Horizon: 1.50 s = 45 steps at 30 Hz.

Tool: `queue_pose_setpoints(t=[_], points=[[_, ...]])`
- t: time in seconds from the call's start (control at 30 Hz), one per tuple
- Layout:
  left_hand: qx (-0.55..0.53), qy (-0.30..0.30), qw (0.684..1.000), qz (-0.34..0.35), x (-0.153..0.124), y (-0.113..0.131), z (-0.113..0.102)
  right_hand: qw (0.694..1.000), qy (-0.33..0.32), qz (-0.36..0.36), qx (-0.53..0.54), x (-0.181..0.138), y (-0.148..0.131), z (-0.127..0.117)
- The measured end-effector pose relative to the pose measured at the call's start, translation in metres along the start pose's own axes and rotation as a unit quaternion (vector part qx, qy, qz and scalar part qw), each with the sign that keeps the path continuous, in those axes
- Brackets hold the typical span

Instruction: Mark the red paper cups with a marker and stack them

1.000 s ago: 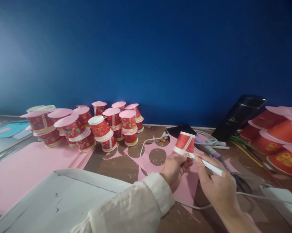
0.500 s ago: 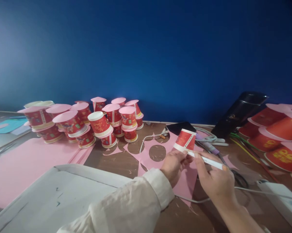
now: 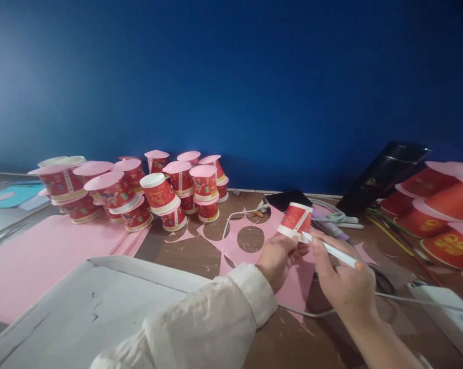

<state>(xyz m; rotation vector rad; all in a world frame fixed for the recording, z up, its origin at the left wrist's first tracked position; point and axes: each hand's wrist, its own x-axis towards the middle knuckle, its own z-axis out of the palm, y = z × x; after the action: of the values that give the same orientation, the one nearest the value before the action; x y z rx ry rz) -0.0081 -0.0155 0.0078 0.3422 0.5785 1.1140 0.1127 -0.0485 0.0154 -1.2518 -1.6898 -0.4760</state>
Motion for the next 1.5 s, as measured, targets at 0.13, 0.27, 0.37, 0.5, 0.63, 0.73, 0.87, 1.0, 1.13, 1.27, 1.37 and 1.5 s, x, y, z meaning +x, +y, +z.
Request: queue_pose_setpoints(t=[0.13,0.27,0.37,0.5,0.63,0.73,0.87,1.0,1.13,1.27,1.37,1.5], points=[[-0.009,-0.013,1.000,0.009,-0.0005,0.0003,-0.0015,1.000,-0.010,-0.014,-0.024,0.0007,0.0003,-0.0003],[-0.002,-0.013,1.000,0.013,-0.0005,0.0002,-0.0015,0.999,-0.005,-0.024,-0.020,0.0010,-0.0004,-0.0002],[0.008,-0.007,1.000,0.006,-0.0002,-0.0004,-0.0005,1.000,-0.005,-0.016,0.001,0.0014,-0.0018,-0.0002],[0.011,-0.014,1.000,0.007,-0.0002,-0.0010,-0.0006,1.000,-0.008,-0.008,0.008,0.0017,-0.0022,-0.0008],[0.008,-0.024,1.000,0.018,-0.0003,-0.0011,-0.0020,1.000,-0.015,-0.014,-0.003,0.0007,0.0001,-0.0008],[0.013,-0.019,1.000,0.019,-0.0001,-0.0015,-0.0022,1.000,-0.006,-0.009,-0.006,-0.0008,0.0020,0.0001],[0.025,-0.019,0.999,0.008,0.0006,-0.0025,-0.0026,1.000,-0.003,-0.012,-0.019,-0.0022,0.0036,0.0007],[0.027,-0.027,0.999,0.010,0.0017,-0.0034,-0.0040,1.000,-0.004,-0.012,-0.022,-0.0019,0.0027,0.0002],[0.026,-0.031,0.999,0.013,0.0020,-0.0043,-0.0049,0.999,0.001,-0.023,-0.033,0.0004,0.0002,-0.0004],[0.018,-0.032,0.999,0.014,0.0012,-0.0048,-0.0048,0.999,0.010,-0.030,-0.040,0.0014,-0.0003,-0.0001],[0.020,-0.027,0.999,0.012,0.0004,-0.0046,-0.0045,0.999,0.004,-0.018,-0.043,-0.0002,0.0012,0.0010],[0.020,-0.027,0.999,0.002,-0.0014,-0.0032,-0.0034,0.998,0.000,0.000,-0.056,-0.0030,0.0032,0.0015]])
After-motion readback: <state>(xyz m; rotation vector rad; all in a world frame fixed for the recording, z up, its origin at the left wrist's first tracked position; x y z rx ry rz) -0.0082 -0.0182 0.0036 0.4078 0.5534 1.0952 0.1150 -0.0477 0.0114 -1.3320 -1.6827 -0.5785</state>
